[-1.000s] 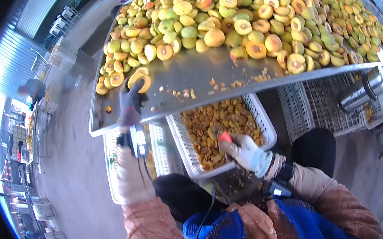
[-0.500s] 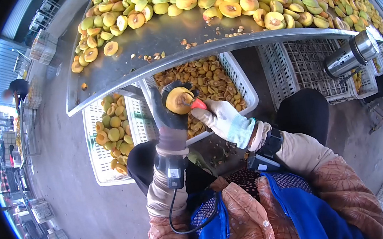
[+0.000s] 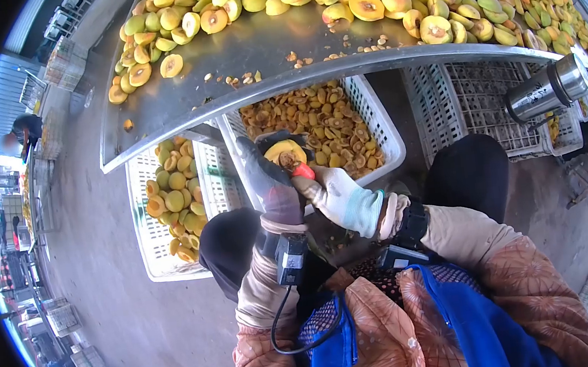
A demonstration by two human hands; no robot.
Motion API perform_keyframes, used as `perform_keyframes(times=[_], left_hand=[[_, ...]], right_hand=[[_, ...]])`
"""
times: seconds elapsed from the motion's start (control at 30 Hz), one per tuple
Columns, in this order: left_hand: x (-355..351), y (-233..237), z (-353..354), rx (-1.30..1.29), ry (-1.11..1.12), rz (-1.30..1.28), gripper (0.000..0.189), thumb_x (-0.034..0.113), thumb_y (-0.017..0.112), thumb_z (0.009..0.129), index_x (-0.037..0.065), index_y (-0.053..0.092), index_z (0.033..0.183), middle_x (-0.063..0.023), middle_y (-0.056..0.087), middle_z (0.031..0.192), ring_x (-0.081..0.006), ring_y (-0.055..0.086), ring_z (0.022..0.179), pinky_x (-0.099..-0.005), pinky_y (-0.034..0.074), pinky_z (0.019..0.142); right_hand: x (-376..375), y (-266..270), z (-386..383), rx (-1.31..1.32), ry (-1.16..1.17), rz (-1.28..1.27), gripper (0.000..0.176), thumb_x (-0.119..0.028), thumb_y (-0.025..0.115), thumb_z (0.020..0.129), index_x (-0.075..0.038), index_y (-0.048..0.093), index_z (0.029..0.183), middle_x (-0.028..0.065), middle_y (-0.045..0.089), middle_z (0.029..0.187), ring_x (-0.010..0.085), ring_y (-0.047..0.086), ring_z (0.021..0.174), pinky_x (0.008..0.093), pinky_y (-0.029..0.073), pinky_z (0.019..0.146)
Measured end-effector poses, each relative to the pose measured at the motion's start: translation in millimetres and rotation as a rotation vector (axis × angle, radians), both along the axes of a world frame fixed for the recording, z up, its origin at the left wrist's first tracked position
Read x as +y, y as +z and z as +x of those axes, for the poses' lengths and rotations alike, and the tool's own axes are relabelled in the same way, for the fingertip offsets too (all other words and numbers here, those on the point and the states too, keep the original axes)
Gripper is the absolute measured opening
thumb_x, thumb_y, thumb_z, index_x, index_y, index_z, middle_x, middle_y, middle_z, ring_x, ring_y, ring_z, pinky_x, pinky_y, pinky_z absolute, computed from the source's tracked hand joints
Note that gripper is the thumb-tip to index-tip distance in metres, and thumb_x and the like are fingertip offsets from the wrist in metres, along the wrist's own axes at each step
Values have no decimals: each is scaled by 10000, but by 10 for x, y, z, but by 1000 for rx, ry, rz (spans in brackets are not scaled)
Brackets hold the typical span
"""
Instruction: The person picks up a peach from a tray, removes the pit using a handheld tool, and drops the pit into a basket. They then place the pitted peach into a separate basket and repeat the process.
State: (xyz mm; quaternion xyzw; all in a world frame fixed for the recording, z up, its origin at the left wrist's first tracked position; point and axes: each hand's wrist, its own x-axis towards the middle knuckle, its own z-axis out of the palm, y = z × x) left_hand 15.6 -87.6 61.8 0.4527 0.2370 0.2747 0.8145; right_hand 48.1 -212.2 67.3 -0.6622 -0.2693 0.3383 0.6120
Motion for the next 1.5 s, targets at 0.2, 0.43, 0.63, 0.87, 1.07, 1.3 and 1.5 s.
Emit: perform_keyframes(times=[0.2, 0.43, 0.63, 0.87, 1.07, 1.3, 1.5], left_hand=[[5, -62, 86, 97, 174, 88, 519, 434, 379, 1000, -30, 602, 940, -129, 653, 776, -202, 646, 688, -294, 540, 630], [16, 162, 52, -103, -104, 81, 509, 420, 338, 1010, -20, 594, 989, -125, 642, 803, -193, 627, 681, -294, 534, 659], [217, 422, -104, 44, -70, -15, 629, 561, 325, 968, -3, 601, 1018, -119, 661, 861, -214, 653, 785, -306, 554, 703], [1695, 964, -812, 1149, 187, 1174, 440, 427, 514, 937, 26, 682, 1011, -138, 676, 834, -261, 633, 705, -369, 492, 680], [2806, 882, 235, 803, 239, 1388, 477, 377, 650, 835, 24, 594, 1151, -188, 670, 943, -360, 635, 832, -429, 488, 738], [3619, 190, 1474, 852, -118, 1409, 593, 464, 744, 714, -8, 623, 1052, -240, 662, 957, -342, 641, 945, -415, 493, 811], [2417, 872, 1194, 450, -166, 668, 341, 190, 684, 840, 18, 590, 1119, -24, 649, 853, -129, 620, 579, -197, 405, 442]], right_hand=[[-5, 53, 63, 90, 72, -56, 756, -660, 432, 892, 77, 598, 884, 55, 543, 661, 129, 499, 675, 307, 430, 626], [-178, 358, 252, 869, 428, -14, 556, -645, 401, 911, -108, 496, 804, -21, 376, 509, 58, 285, 371, 228, 252, 345], [-246, 266, 289, 1089, 529, 173, 530, -637, 349, 929, -145, 503, 808, -23, 359, 506, 55, 260, 361, 216, 206, 321], [-92, 190, 297, 692, -165, -190, 650, -711, 458, 841, -71, 566, 848, 10, 522, 619, 109, 449, 428, 241, 336, 403], [54, 152, 364, 648, -57, -123, 590, -641, 467, 886, -65, 565, 806, 14, 547, 581, 105, 474, 396, 232, 372, 375], [128, 82, 438, 747, -65, -100, 579, -613, 525, 871, -36, 561, 836, 30, 556, 594, 92, 494, 396, 222, 379, 344], [58, 172, 434, 588, -46, -44, 537, -560, 530, 898, -26, 576, 861, 22, 561, 618, 84, 489, 421, 226, 372, 360]])
